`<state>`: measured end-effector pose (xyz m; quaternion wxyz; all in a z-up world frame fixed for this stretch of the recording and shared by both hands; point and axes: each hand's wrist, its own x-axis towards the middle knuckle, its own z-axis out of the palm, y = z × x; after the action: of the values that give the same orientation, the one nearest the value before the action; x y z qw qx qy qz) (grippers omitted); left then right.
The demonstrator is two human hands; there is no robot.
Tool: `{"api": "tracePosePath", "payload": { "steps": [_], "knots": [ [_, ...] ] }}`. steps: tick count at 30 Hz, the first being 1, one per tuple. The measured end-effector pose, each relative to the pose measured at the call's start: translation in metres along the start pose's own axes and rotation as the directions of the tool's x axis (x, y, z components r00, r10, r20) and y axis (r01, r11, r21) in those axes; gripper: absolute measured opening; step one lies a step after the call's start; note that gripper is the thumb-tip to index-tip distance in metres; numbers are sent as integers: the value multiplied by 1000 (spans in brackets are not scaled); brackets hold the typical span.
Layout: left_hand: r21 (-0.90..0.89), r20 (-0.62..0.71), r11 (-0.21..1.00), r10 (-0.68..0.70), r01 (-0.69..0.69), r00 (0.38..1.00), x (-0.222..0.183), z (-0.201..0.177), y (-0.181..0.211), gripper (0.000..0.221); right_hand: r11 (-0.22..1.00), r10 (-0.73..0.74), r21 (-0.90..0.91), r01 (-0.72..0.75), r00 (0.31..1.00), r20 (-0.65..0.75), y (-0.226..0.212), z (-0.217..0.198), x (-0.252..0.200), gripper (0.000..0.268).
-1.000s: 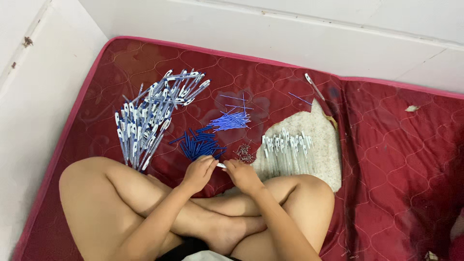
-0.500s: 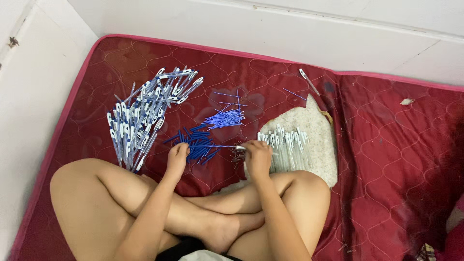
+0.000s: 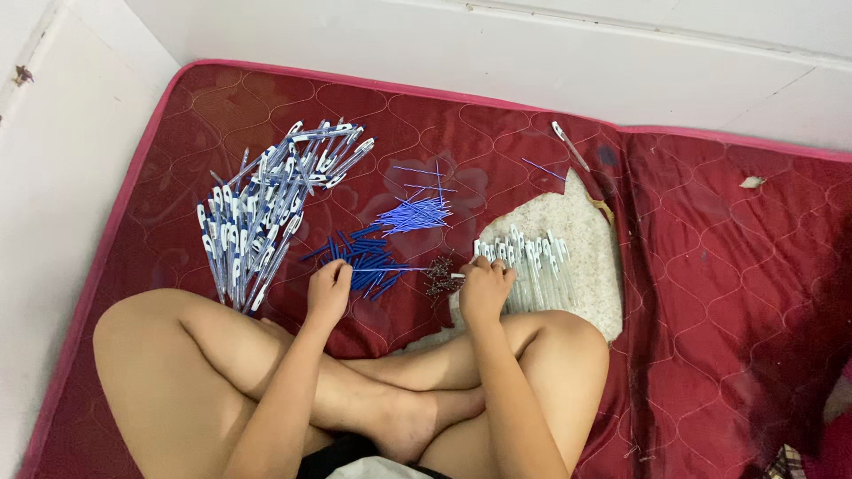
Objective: The person assembles pens by hand while sitting on a mattress, picking up small metal springs and blue ink tubes and inserting them into white plastic pen bodies.
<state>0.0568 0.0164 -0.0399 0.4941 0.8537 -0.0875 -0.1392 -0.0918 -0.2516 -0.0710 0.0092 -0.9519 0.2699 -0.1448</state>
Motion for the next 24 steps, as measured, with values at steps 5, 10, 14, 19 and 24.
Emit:
{"api": "tracePosePath", "payload": {
  "steps": [5, 10, 14, 19, 24],
  "knots": [
    [27, -38, 999, 35, -34, 999, -4, -4, 7, 28, 995, 76, -65, -70, 993, 92, 21, 1, 5, 36],
    [73, -75, 993, 94, -88, 993, -10, -8, 21, 26, 952, 302, 1, -305, 944, 133, 42, -17, 8, 28],
    [-2, -108, 996, 89, -90, 990, -7, -8, 12, 28, 925, 366, 46, -377, 917, 157, 61, -19, 12, 13],
    [-109, -142, 987, 100, -116, 985, 23, 9, 12, 29, 838, 503, 178, -515, 857, 113, 61, -41, 25, 27],
    [-97, -90, 995, 21, -30, 996, 97, 54, 34, 44, 781, 555, 258, -569, 821, 131, 55, -36, 30, 40]
  ]
}}
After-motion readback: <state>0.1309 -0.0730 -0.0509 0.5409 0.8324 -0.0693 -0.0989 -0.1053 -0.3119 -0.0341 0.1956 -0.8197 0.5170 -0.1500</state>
